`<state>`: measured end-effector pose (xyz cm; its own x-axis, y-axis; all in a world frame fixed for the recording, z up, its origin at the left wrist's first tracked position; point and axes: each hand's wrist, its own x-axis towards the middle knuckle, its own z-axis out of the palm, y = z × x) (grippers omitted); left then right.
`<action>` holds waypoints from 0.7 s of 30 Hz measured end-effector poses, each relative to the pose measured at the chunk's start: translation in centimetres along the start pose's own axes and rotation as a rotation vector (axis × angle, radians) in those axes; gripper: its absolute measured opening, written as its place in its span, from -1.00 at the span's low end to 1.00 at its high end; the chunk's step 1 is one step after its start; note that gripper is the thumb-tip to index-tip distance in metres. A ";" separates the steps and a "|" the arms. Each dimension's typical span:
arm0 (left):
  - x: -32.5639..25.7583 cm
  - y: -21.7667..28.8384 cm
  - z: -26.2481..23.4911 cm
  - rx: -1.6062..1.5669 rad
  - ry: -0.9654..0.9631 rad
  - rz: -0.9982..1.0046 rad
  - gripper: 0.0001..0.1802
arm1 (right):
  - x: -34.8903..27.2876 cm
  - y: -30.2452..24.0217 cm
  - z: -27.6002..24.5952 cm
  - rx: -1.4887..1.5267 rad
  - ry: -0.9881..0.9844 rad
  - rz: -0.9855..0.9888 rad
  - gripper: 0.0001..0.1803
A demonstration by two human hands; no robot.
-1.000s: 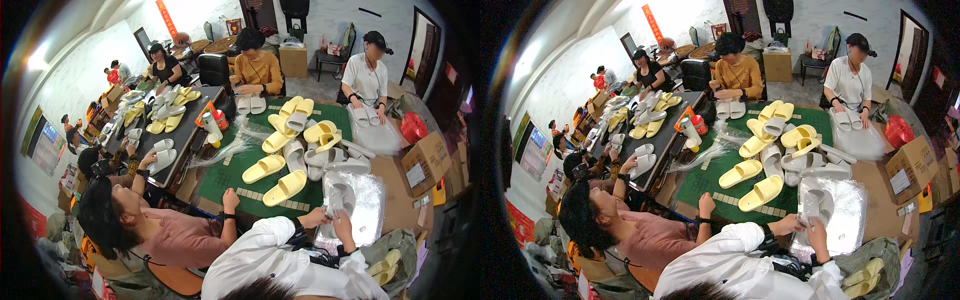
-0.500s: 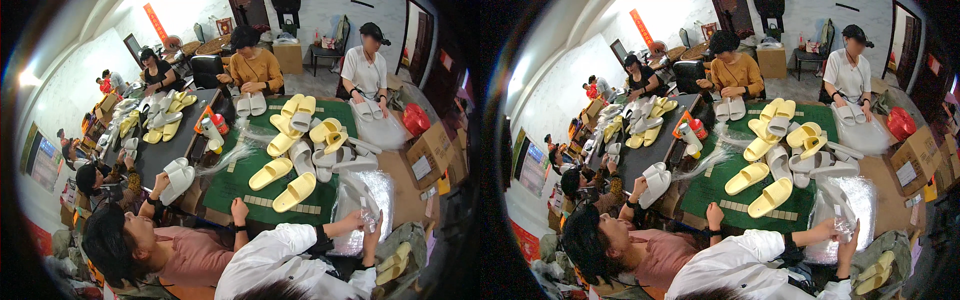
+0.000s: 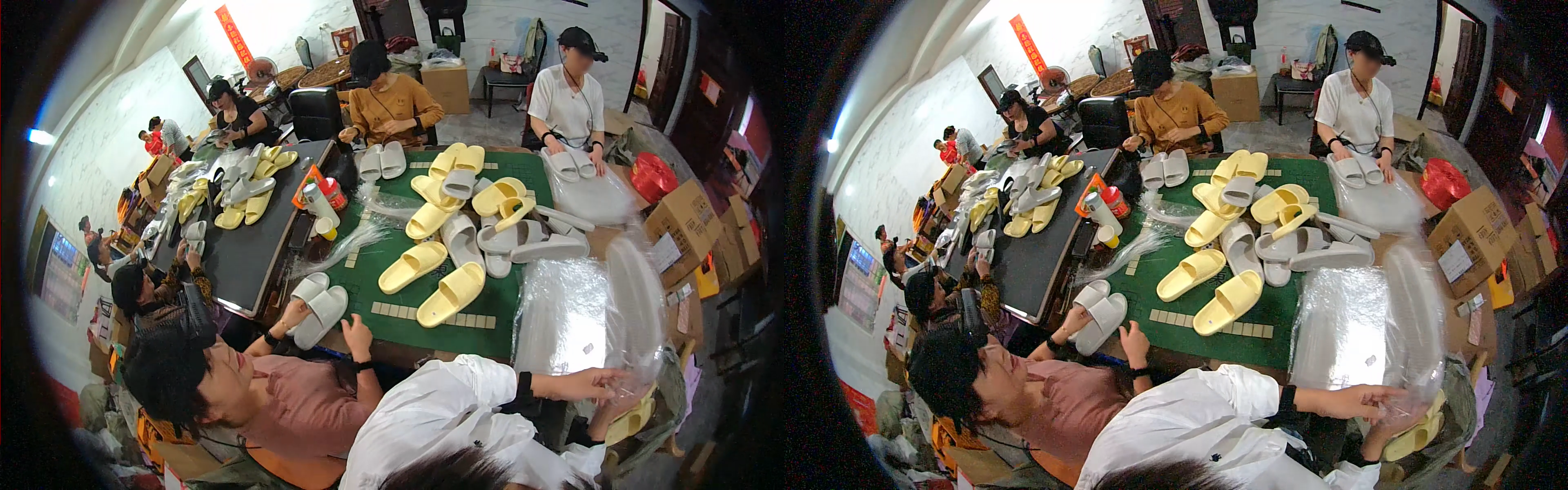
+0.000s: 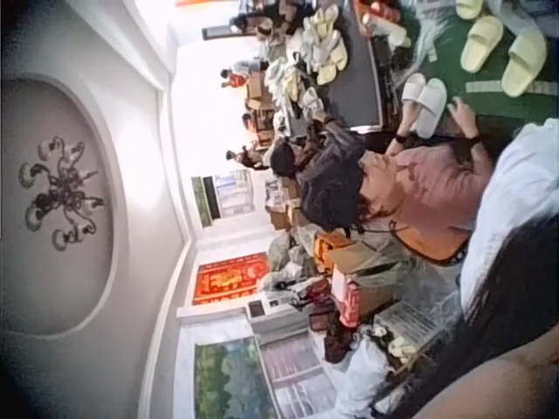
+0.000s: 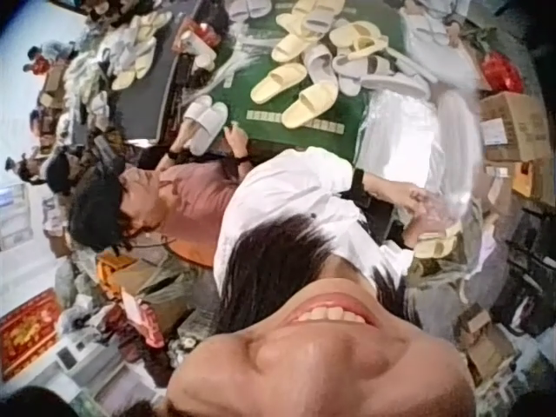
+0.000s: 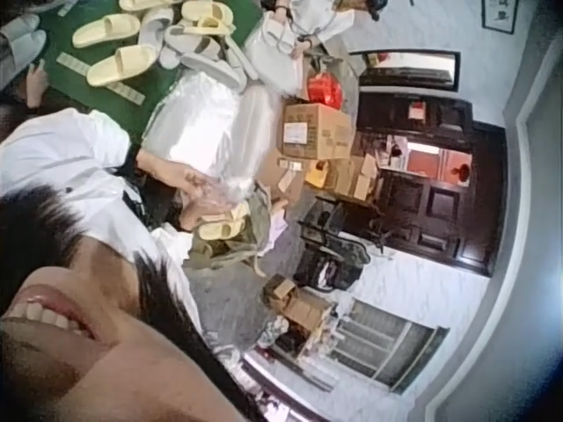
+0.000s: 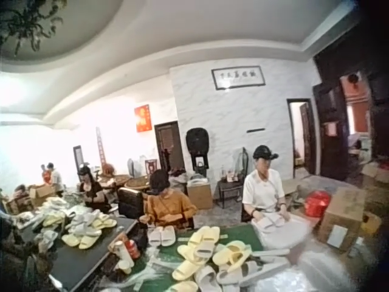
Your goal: The person is inspecting, pairing, and packaging foam sandals into plastic bags for shipping.
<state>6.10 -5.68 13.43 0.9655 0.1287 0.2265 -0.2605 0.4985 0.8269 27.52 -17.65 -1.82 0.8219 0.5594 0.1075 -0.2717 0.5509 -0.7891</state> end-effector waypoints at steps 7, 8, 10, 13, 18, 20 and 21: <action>5.1 -13.4 0.2 0.654 0.596 -0.607 -0.20 | -4.3 -14.4 4.6 -0.964 0.460 -0.469 -0.52; 5.8 -14.5 0.7 0.608 0.565 -0.699 -0.14 | -4.8 -16.3 2.2 -1.012 0.472 -0.436 -0.52; 5.5 -20.6 -1.0 0.519 0.570 -0.668 -0.01 | -5.4 -17.3 -0.2 -1.085 0.571 -0.504 -0.55; 6.4 -24.3 -0.5 0.356 0.573 -0.679 0.07 | -7.4 -18.7 -3.7 -0.939 0.591 -0.424 -0.56; 7.8 -31.2 -4.2 1.006 0.890 -1.169 0.13 | -9.8 -20.5 -9.4 -1.018 0.593 -0.297 -0.57; 8.7 -31.4 -1.8 0.903 1.211 -0.985 -0.07 | -11.6 -23.4 -7.8 -1.008 0.637 -0.140 -0.62; 8.0 -32.0 -4.1 0.827 1.169 -0.857 -0.23 | -12.1 -23.5 -8.1 -1.005 0.657 -0.148 -0.62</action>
<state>22.19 -17.09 -13.38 0.2063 0.7946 -0.5711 0.7459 0.2500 0.6174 27.96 -42.39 10.53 0.9889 -0.0504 0.1395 0.1175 -0.3073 -0.9443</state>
